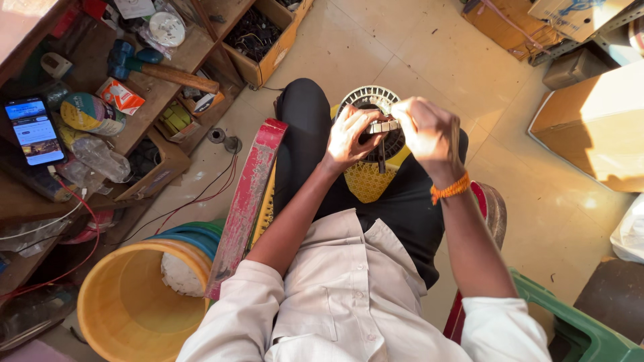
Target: The person sits on a chair and repeatedly taps a small metal component on an electrical stator with a pen. The person holds the stator on their lap and uses the pen to tap the component multiple times.
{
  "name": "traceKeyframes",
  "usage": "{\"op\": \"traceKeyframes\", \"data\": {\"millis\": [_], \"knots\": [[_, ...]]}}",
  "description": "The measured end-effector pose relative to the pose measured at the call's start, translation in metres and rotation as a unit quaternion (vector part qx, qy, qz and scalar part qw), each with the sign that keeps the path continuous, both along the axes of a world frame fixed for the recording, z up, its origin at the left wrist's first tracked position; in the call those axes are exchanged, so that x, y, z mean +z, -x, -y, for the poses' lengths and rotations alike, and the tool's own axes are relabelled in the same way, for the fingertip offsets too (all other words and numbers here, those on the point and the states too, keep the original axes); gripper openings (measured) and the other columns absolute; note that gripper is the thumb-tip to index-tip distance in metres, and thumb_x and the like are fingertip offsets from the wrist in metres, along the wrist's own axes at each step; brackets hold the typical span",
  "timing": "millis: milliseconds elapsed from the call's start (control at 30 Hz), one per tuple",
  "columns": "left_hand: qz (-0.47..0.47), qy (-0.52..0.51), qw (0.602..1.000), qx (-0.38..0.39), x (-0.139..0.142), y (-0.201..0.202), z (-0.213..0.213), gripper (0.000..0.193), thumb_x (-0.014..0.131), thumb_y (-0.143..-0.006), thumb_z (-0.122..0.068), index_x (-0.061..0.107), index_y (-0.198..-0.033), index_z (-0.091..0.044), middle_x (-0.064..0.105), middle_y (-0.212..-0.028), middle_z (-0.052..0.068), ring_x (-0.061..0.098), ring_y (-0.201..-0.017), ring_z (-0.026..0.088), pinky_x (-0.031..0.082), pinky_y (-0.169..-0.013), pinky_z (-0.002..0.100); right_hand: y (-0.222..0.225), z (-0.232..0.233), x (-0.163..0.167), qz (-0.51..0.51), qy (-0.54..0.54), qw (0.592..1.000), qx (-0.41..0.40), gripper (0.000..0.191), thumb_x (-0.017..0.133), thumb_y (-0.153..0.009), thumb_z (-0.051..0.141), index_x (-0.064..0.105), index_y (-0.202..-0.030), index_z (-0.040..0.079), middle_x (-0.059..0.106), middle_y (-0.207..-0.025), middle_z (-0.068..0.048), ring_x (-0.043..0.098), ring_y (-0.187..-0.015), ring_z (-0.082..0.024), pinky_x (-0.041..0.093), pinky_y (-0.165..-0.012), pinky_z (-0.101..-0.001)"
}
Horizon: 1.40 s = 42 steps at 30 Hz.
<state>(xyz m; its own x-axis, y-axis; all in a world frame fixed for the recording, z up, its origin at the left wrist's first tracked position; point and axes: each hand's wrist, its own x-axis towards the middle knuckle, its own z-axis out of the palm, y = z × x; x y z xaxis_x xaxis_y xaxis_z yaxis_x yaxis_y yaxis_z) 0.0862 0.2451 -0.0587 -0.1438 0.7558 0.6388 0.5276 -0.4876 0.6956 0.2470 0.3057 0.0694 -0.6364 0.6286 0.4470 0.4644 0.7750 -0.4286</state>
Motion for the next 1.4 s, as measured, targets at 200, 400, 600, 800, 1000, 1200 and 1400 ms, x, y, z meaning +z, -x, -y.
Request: {"op": "traceKeyframes", "data": {"millis": [200, 400, 600, 800, 1000, 1200, 1400], "knots": [[0.402, 0.177, 0.857, -0.268, 0.003, 0.015, -0.006, 0.087, 0.083, -0.086, -0.020, 0.025, -0.151, -0.015, 0.071, -0.121, 0.006, 0.063, -0.120, 0.018, 0.051, -0.103, 0.034, 0.016, -0.036, -0.020, 0.084, 0.000, 0.996, -0.016, 0.010, 0.073, -0.097, 0.017, 0.075, -0.093, 0.008, 0.072, -0.079, -0.011, 0.071, -0.069, -0.030, 0.054, -0.062, -0.0391], [0.520, 0.279, 0.765, -0.258, 0.004, 0.027, -0.021, 0.079, 0.076, -0.095, -0.015, 0.025, -0.156, -0.013, 0.073, -0.103, 0.009, 0.069, -0.109, 0.019, 0.053, -0.103, 0.037, 0.026, -0.035, -0.013, 0.115, 0.047, 0.992, 0.014, 0.013, 0.072, -0.097, 0.020, 0.073, -0.091, 0.008, 0.072, -0.081, -0.012, 0.070, -0.070, -0.031, 0.054, -0.064, -0.0416], [0.379, 0.265, 0.830, -0.310, 0.000, 0.046, -0.021, 0.065, 0.075, -0.100, -0.018, 0.037, -0.153, -0.012, 0.070, -0.105, 0.004, 0.062, -0.106, 0.012, 0.049, -0.101, 0.029, 0.022, 0.011, -0.010, 0.089, 0.105, 0.990, -0.030, 0.013, 0.072, -0.094, 0.020, 0.071, -0.093, 0.007, 0.071, -0.083, -0.014, 0.069, -0.073, -0.035, 0.052, -0.064, -0.0439], [0.352, 0.262, 0.828, -0.350, 0.002, 0.051, -0.027, 0.037, 0.073, -0.101, -0.019, 0.055, -0.130, -0.005, 0.065, -0.100, 0.000, 0.059, -0.099, 0.010, 0.048, -0.095, 0.028, 0.017, 0.047, -0.020, -0.021, 0.092, 0.994, -0.063, 0.010, 0.072, -0.094, 0.007, 0.065, -0.087, 0.004, 0.066, -0.073, -0.010, 0.067, -0.066, -0.028, 0.052, -0.063, -0.0382], [0.363, 0.258, 0.824, -0.351, 0.002, 0.050, -0.030, 0.030, 0.072, -0.100, -0.015, 0.056, -0.123, -0.004, 0.063, -0.098, -0.001, 0.058, -0.096, 0.009, 0.048, -0.091, 0.026, 0.006, 0.051, -0.039, -0.062, 0.148, 0.986, -0.033, 0.007, 0.069, -0.092, 0.002, 0.066, -0.086, 0.003, 0.065, -0.069, -0.009, 0.067, -0.056, -0.020, 0.049, -0.053, -0.0318], [0.337, 0.229, 0.864, -0.294, 0.008, 0.045, -0.014, 0.045, 0.079, -0.090, -0.018, 0.059, -0.130, -0.008, 0.064, -0.110, -0.002, 0.053, -0.101, 0.011, 0.046, -0.091, 0.031, -0.001, 0.070, -0.088, -0.034, 0.164, 0.982, -0.082, 0.008, 0.070, -0.094, 0.005, 0.069, -0.089, -0.001, 0.062, -0.068, -0.014, 0.060, -0.054, -0.022, 0.046, -0.052, -0.0316], [0.017, 0.072, 0.994, -0.078, 0.004, 0.016, -0.001, 0.042, 0.087, -0.082, -0.017, 0.065, -0.117, -0.010, 0.070, -0.112, 0.005, 0.060, -0.101, 0.030, 0.048, -0.092, 0.040, -0.039, 0.074, -0.096, -0.086, 0.264, 0.941, -0.193, 0.009, 0.072, -0.094, 0.007, 0.074, -0.091, -0.001, 0.061, -0.060, -0.009, 0.050, -0.055, -0.007, 0.040, -0.050, -0.0307]]}}
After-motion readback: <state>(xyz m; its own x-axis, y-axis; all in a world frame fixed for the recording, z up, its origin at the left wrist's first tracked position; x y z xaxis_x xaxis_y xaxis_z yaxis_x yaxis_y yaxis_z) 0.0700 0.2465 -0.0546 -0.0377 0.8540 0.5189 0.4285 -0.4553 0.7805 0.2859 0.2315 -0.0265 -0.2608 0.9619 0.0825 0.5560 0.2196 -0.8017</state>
